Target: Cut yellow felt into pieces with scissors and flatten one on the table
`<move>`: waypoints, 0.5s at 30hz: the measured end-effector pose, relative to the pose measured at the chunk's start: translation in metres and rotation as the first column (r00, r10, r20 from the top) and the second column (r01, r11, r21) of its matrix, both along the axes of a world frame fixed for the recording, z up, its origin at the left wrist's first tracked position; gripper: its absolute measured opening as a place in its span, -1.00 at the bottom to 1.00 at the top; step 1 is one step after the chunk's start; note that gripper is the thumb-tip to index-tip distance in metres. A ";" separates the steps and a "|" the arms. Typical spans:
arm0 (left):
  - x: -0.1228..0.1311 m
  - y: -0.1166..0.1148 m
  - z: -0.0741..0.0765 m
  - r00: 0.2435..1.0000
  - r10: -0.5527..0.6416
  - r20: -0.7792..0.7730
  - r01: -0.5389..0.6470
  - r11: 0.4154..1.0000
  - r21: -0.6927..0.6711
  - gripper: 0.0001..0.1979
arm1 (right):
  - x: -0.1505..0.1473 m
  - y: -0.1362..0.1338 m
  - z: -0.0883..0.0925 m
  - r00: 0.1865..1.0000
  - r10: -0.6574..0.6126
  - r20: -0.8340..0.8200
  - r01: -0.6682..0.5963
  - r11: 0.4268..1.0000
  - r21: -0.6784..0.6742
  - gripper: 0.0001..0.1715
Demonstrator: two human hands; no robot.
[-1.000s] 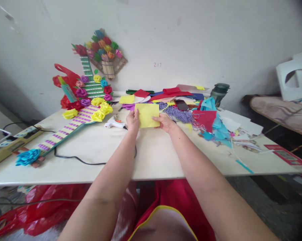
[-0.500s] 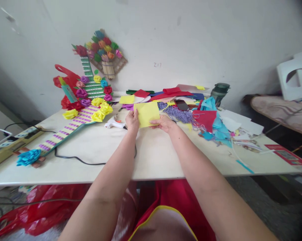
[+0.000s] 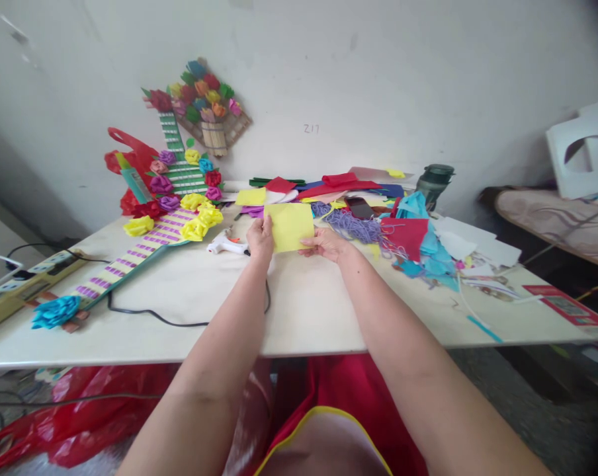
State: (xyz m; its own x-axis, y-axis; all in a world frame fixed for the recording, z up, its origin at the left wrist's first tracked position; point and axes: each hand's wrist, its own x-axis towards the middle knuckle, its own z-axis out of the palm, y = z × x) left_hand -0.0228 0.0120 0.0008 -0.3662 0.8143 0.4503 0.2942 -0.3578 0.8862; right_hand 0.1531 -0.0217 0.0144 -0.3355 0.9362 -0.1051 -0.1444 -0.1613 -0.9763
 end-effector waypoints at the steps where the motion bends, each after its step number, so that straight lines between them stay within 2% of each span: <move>1: 0.000 0.000 0.000 1.000 -0.014 0.005 0.014 1.000 -0.004 -0.68 | 0.001 0.001 -0.001 1.000 0.000 -0.002 0.000 1.000 0.001 -0.83; 3: 0.000 0.001 0.000 0.999 -0.048 0.011 0.048 0.999 -0.017 -0.69 | 0.003 0.003 -0.002 0.999 -0.030 -0.017 0.030 0.999 0.014 -0.83; 9: 0.001 0.003 -0.003 0.994 -0.109 -0.004 0.109 0.993 -0.052 -0.69 | 0.000 0.008 -0.006 0.970 -0.237 -0.060 0.240 0.970 0.038 -0.87; 15: 0.000 0.003 -0.003 0.996 -0.084 0.021 0.085 0.994 -0.063 -0.69 | -0.003 0.010 -0.007 0.958 -0.278 -0.073 0.283 0.957 0.068 -0.82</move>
